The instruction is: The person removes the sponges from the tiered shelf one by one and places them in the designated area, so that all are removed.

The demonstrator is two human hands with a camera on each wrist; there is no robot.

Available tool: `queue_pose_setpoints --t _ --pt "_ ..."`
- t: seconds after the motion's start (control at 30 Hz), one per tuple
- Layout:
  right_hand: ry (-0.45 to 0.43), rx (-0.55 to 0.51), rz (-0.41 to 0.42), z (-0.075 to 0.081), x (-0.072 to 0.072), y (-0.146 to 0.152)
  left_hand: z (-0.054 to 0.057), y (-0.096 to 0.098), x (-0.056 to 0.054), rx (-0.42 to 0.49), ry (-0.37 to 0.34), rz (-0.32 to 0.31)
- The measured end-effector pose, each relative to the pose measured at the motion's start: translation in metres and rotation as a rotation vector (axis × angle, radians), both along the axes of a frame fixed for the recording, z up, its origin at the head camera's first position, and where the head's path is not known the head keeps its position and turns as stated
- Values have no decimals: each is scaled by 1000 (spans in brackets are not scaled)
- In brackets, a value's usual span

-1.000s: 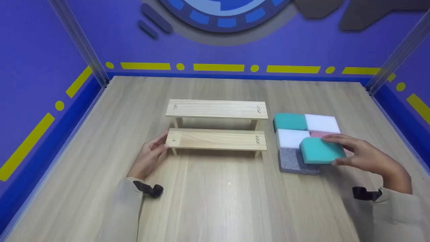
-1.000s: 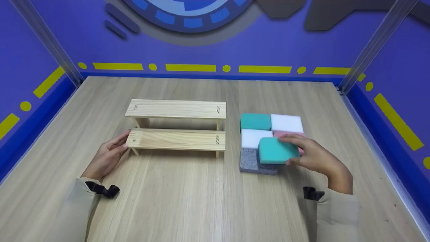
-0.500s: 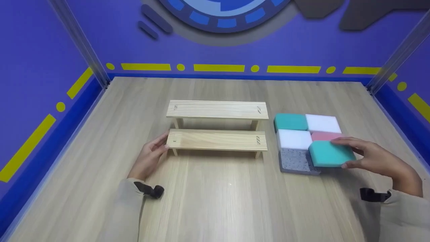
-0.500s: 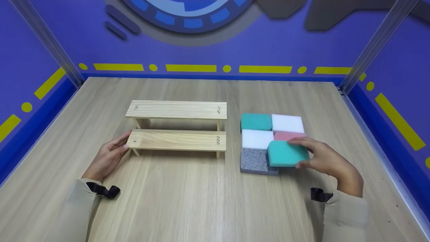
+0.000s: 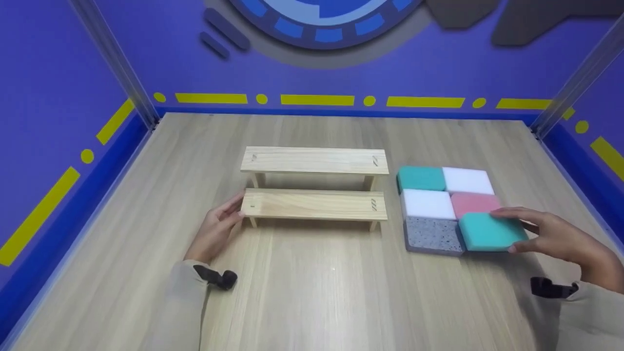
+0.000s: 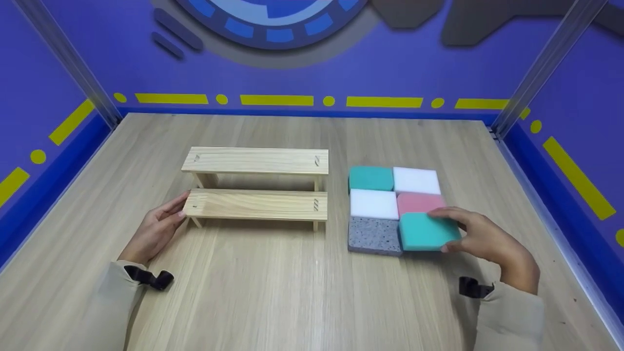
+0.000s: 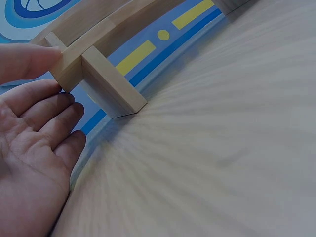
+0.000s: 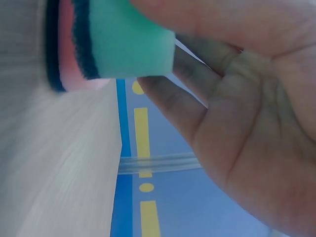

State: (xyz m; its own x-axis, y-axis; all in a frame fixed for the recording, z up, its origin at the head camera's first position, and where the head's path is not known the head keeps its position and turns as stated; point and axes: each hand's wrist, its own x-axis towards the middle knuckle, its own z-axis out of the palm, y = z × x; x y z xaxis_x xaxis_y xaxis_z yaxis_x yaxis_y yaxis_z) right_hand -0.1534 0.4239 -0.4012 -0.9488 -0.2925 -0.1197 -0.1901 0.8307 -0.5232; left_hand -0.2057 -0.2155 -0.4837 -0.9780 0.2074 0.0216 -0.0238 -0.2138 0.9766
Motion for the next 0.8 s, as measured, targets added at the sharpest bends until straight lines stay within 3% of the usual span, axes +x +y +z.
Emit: queue_pose_setpoints --t 0.27,0.4,0.8 --pt "-80 33 -22 -2 -1 5 0 0 0 -33 4 13" --pt "-124 -12 -27 -5 -3 5 -1 0 1 -28 8 16" --pt "-133 -6 -32 -13 -4 5 -1 0 0 -14 13 15"
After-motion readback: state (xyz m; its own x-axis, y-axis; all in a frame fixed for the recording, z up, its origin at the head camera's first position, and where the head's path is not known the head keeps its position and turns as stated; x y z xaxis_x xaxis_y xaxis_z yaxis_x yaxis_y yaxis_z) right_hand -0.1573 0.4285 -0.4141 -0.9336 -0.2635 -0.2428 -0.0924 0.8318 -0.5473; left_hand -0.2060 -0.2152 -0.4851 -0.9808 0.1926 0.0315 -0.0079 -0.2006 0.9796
